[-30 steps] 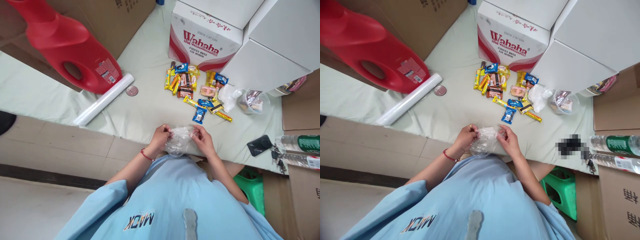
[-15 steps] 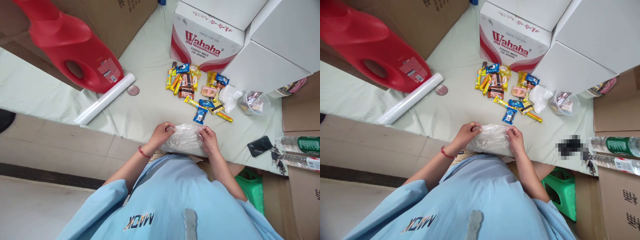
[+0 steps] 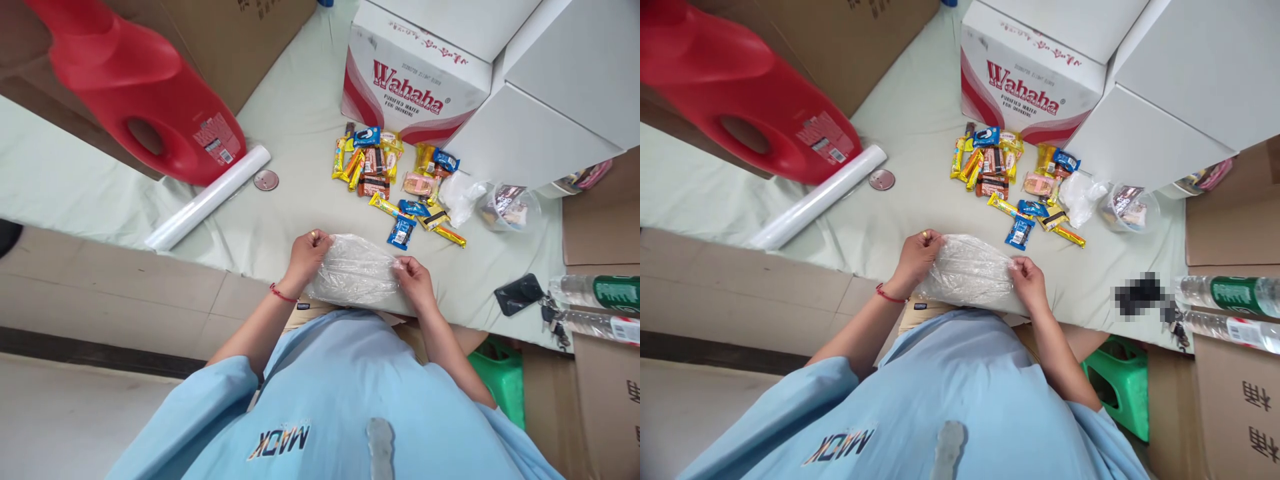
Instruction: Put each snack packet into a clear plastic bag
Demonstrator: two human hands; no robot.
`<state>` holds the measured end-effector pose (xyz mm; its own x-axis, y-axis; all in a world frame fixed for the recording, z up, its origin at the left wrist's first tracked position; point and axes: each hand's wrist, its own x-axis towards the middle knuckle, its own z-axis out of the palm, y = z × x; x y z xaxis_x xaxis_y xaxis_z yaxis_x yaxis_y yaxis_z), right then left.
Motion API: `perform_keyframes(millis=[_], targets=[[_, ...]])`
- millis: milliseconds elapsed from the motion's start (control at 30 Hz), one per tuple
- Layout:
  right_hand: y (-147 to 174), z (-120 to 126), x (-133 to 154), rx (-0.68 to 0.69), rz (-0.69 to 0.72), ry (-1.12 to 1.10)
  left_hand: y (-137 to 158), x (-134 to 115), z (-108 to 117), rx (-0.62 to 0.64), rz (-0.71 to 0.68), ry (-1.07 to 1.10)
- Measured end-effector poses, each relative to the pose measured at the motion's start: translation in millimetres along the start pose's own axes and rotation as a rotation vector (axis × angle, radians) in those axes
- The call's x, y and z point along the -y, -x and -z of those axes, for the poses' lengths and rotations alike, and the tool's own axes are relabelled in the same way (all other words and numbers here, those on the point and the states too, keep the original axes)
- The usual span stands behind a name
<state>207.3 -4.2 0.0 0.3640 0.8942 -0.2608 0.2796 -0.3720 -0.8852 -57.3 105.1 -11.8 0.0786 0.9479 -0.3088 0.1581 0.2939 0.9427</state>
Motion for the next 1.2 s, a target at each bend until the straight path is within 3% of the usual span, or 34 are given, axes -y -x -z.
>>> perform_keyframes(millis=[133,233,333,467,533,700,767,867,967,1100,1200], targets=[[6,1,16,-0.036,0.526,0.521,6,-3,-3,0.091,-0.001,-0.028],[2,-8,26,0.061,0.754,0.637,10,-6,-8,0.167,0.008,-0.038],[-12,-16,25,0.035,0.766,0.532,10,-7,-7,0.234,0.018,-0.046],[-33,-12,20,-0.048,0.493,0.25,9,-7,3,0.266,0.027,-0.057],[-35,-9,22,-0.058,0.45,0.207,9,-7,8,0.256,0.028,-0.061],[-15,-24,37,0.052,0.842,0.467,9,-6,4,0.292,0.03,-0.061],[-11,-35,39,0.044,0.906,0.506,8,-5,1,0.311,0.033,-0.052],[-19,-44,35,-0.098,0.788,0.395,7,-6,1,0.326,0.039,-0.034],[-40,-38,31,-0.209,0.518,0.219,6,-8,9,0.366,0.04,0.013],[-60,-27,25,-0.158,0.145,-0.003,5,-9,21,0.399,-0.006,0.03],[-63,-23,22,-0.149,0.034,-0.096,1,-4,23,0.314,-0.052,0.023]])
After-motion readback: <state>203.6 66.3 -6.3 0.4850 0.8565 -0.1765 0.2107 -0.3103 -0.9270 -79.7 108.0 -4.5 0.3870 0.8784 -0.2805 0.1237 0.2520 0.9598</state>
